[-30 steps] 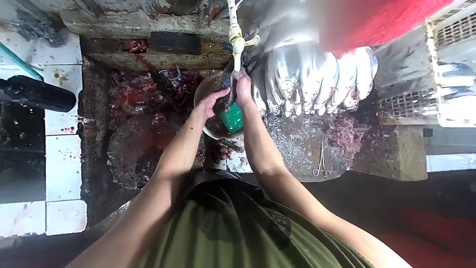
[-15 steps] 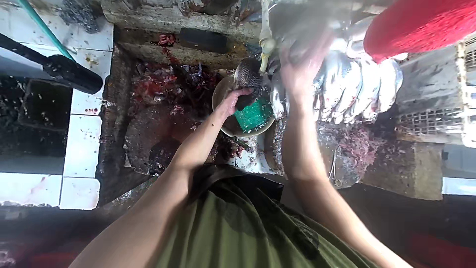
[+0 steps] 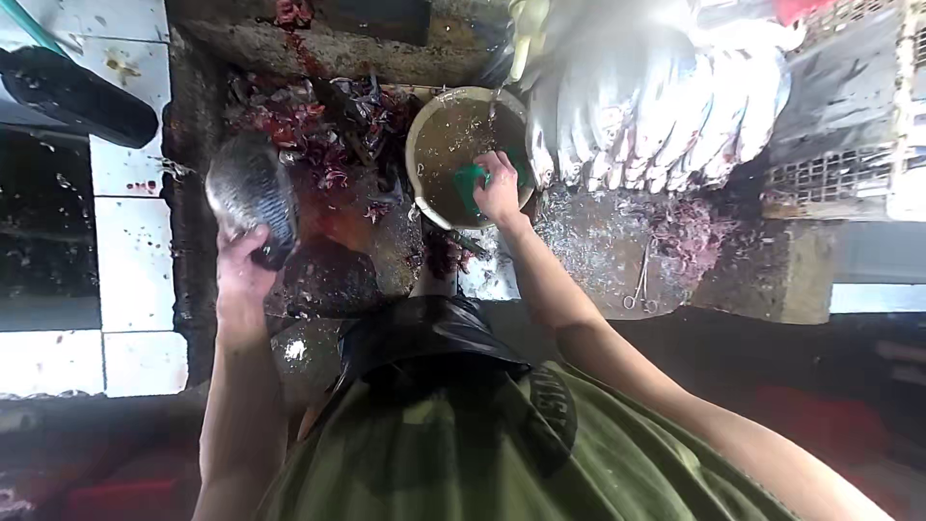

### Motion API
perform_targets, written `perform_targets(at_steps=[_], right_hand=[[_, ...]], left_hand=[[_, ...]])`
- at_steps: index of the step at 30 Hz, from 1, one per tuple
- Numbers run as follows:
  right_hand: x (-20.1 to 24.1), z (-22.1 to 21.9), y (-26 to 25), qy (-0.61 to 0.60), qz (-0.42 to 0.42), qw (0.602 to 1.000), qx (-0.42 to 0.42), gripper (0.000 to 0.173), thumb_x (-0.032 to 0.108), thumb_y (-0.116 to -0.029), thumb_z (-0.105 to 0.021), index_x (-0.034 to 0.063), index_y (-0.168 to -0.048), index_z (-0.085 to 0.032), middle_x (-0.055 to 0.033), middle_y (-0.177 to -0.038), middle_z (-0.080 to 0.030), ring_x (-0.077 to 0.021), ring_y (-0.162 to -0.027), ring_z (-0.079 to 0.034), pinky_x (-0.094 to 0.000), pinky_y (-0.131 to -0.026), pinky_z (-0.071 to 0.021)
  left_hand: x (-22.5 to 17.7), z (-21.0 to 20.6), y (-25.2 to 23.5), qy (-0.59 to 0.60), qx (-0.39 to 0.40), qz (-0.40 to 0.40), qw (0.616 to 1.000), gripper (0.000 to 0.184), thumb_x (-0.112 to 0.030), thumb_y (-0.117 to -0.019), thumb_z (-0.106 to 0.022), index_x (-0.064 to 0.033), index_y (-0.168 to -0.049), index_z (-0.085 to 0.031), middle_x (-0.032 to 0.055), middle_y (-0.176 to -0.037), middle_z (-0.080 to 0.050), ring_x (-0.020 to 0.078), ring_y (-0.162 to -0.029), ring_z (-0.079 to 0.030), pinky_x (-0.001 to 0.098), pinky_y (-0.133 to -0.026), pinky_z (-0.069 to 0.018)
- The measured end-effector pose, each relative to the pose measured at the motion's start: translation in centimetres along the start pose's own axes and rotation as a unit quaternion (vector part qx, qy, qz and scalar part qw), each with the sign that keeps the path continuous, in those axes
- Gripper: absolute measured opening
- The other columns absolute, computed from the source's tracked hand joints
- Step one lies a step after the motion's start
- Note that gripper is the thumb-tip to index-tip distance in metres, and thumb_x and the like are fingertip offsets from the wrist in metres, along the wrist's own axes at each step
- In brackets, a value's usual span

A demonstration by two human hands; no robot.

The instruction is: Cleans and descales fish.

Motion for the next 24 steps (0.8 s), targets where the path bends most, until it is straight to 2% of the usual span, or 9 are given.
perform_targets(at_steps=[2, 4, 8, 11, 14, 16, 18, 21, 24], right_hand=[[-2.4, -1.6, -1.1, 0.096, -0.016, 0.99, 0.1, 0.08, 0.02, -0.0723, -0.078, 0.0266, -0.148, -0.053, -0.0174, -0.158, -0.041, -0.0435, -0.144, -0.039, -0.0684, -0.103, -0.0432], [-3.9, -1.6, -2.4, 0.167, -0.005, 0.962, 0.215, 0.1, 0.021, -0.0685, -0.087, 0.035, -0.157, -0.042, -0.0166, -0.17, -0.019, -0.0505, -0.154, -0.015, -0.0821, -0.109, -0.026], [-4.4, -2.0, -4.9, 0.256, 0.046, 0.913, 0.316, 0.115, 0.018, -0.0602, -0.095, 0.0288, -0.159, -0.038, -0.0271, -0.162, -0.032, -0.0573, -0.148, -0.024, -0.0854, -0.11, -0.0191], [-3.4, -2.4, -5.6, 0.287, 0.054, 0.885, 0.362, 0.129, 0.032, -0.0591, -0.1, 0.0153, -0.164, -0.026, -0.0347, -0.162, -0.025, -0.0573, -0.149, -0.022, -0.0803, -0.113, -0.0225], [-2.8, -3.1, -3.0, 0.237, 0.027, 0.897, 0.373, 0.118, 0.044, -0.0733, -0.09, 0.0106, -0.164, -0.024, -0.0344, -0.164, -0.02, -0.0571, -0.149, -0.022, -0.0797, -0.113, -0.0228], [-2.1, -3.0, -1.1, 0.249, 0.002, 0.894, 0.372, 0.105, 0.05, -0.0865, -0.075, 0.0067, -0.165, -0.02, -0.0315, -0.166, -0.02, -0.0538, -0.149, -0.029, -0.0762, -0.111, -0.0307], [-2.7, -4.5, -0.4, 0.279, 0.008, 0.897, 0.342, 0.09, 0.038, -0.0934, -0.069, -0.0028, -0.16, -0.024, -0.035, -0.159, -0.032, -0.0543, -0.142, -0.04, -0.0742, -0.105, -0.041], [-2.0, -5.4, -1.1, 0.28, -0.03, 0.916, 0.286, 0.063, 0.033, -0.09, -0.072, -0.0058, -0.138, -0.055, -0.0336, -0.138, -0.056, -0.0536, -0.127, -0.055, -0.0747, -0.096, -0.0466], [-2.4, -4.8, -2.1, 0.116, -0.141, 0.972, 0.147, 0.047, 0.022, -0.0871, -0.072, -0.0008, -0.128, -0.064, -0.0296, -0.124, -0.066, -0.0478, -0.118, -0.063, -0.0693, -0.097, -0.0504]], left_hand=[[0.1, 4.2, 1.9, -0.004, -0.017, -0.007, 1.0, 0.067, -0.024, -0.0826, -0.08, -0.0241, -0.141, -0.048, 0.0042, -0.124, -0.067, 0.0231, -0.109, -0.068, 0.05, -0.09, -0.06], [0.6, 6.6, 3.8, 0.009, -0.036, -0.014, 0.999, 0.055, -0.025, -0.0856, -0.075, -0.0257, -0.135, -0.052, 0.0016, -0.12, -0.069, 0.0205, -0.105, -0.07, 0.0459, -0.085, -0.0613], [0.0, 8.6, 7.4, 0.014, -0.044, -0.025, 0.999, 0.046, -0.028, -0.0918, -0.069, -0.026, -0.135, -0.055, 0.002, -0.119, -0.069, 0.0201, -0.105, -0.069, 0.0459, -0.085, -0.0607], [0.0, 9.6, 7.3, 0.062, -0.025, -0.039, 0.997, 0.05, -0.031, -0.0863, -0.076, -0.0218, -0.131, -0.056, 0.0047, -0.115, -0.07, 0.0217, -0.101, -0.07, 0.0461, -0.084, -0.0612], [0.0, 10.6, 9.2, 0.066, -0.006, -0.044, 0.997, 0.04, -0.036, -0.0954, -0.067, -0.0228, -0.132, -0.058, 0.0042, -0.119, -0.069, 0.0223, -0.105, -0.07, 0.0454, -0.085, -0.0611], [-0.1, 11.1, 9.2, 0.09, -0.004, -0.041, 0.995, 0.04, -0.036, -0.0941, -0.068, -0.0215, -0.13, -0.06, 0.0056, -0.12, -0.069, 0.0237, -0.105, -0.07, 0.0463, -0.086, -0.0608], [-0.4, 11.8, 8.7, 0.109, -0.015, -0.027, 0.994, 0.043, -0.036, -0.0895, -0.073, -0.0208, -0.128, -0.06, 0.0068, -0.119, -0.069, 0.0247, -0.104, -0.07, 0.0473, -0.086, -0.061], [-1.1, 12.6, 7.9, 0.14, -0.017, 0.007, 0.99, 0.048, -0.035, -0.0833, -0.081, -0.0194, -0.125, -0.063, 0.0086, -0.117, -0.07, 0.0254, -0.102, -0.071, 0.047, -0.084, -0.0617], [-1.4, 14.1, 7.6, 0.143, 0.026, 0.026, 0.989, 0.048, -0.036, -0.0787, -0.084, -0.0187, -0.12, -0.067, 0.0075, -0.113, -0.072, 0.0227, -0.098, -0.072, 0.0429, -0.081, -0.0628]])
Point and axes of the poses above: each hand's wrist, its own y-axis away from the middle knuckle, its own z-axis out of the back of the hand, x = y × z, the point moved 3 cm from there along -y, towards the middle knuckle
